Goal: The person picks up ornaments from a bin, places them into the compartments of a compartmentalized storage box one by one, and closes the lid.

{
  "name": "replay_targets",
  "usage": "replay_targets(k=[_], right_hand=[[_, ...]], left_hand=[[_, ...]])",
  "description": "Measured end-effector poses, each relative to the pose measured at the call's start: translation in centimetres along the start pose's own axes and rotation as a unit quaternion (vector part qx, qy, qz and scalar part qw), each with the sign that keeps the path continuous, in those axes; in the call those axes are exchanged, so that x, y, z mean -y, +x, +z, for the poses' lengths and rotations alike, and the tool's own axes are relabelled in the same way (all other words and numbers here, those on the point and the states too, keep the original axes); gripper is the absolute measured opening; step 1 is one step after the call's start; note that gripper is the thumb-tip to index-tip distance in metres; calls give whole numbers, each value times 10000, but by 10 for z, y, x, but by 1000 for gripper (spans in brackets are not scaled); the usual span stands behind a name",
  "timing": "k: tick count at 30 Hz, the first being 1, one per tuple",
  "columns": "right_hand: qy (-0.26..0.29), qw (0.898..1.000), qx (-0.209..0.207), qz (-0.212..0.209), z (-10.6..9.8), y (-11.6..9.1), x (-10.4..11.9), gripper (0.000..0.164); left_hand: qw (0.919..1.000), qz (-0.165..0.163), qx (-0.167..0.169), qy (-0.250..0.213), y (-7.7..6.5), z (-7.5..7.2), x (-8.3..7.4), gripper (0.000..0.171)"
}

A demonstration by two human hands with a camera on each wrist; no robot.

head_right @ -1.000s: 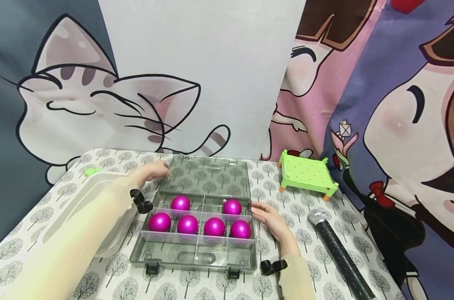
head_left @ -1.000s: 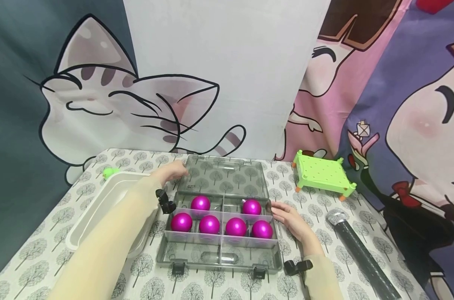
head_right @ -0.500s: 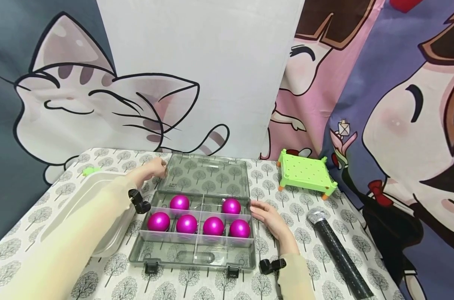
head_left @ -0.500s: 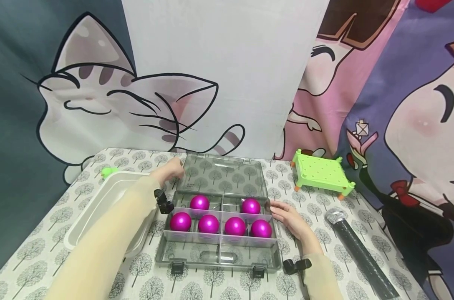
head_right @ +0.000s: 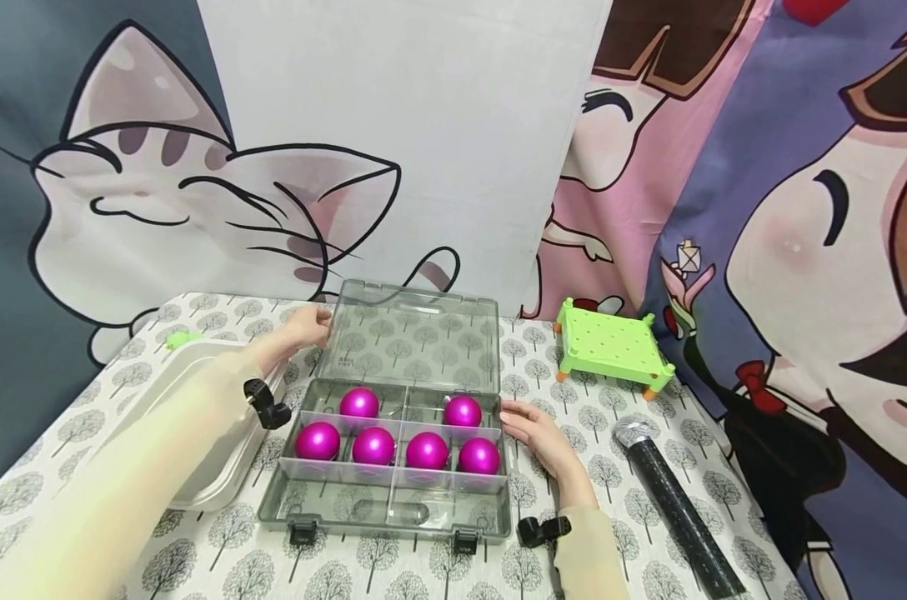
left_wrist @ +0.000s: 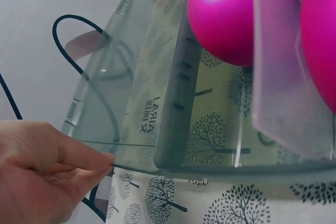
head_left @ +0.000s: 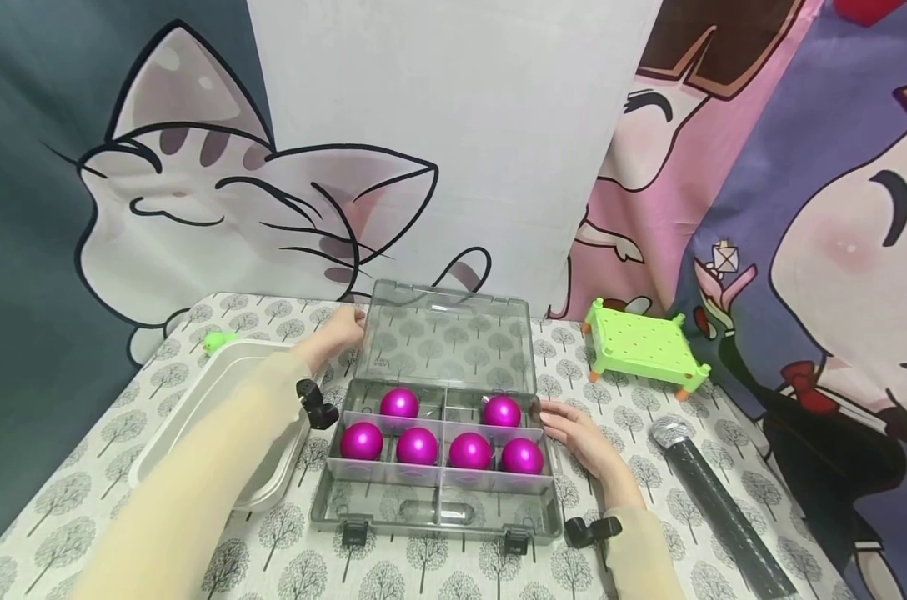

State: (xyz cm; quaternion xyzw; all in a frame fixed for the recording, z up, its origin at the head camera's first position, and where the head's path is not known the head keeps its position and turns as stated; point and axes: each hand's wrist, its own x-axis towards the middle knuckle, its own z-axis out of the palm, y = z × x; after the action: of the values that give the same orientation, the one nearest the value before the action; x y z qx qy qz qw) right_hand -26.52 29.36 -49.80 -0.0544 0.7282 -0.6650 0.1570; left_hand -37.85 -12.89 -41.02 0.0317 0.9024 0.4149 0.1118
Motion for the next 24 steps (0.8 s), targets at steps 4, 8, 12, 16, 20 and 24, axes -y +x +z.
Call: replay_targets(k=[4,8,12,16,20,24], right_hand=[[-57,10000,-22,19,0,0,1,54],[-87,9999,-66,64,2,0,2,55],[-71,9999,-73,93,3,0,2,55],[-71,9999,-55,81,2,0,2,54],[-127,9999,-56,87,2,-1,3,54],[-119,9998,-103,138,2,0,3,55]], left_hand=[[9997,190,-100,-89,-3,-3,-2,67],[9989,319,-178,-310,-5,-7,-4,70],[9959,478,-255,-719,-11,-10,-6,67],[9935,680,-368,-835,-18,-13,-8,70],[9912,768,-366,-1016,-26,-16,-10,69],[9889,880,-394,-1129,-34,-20,-11,68]])
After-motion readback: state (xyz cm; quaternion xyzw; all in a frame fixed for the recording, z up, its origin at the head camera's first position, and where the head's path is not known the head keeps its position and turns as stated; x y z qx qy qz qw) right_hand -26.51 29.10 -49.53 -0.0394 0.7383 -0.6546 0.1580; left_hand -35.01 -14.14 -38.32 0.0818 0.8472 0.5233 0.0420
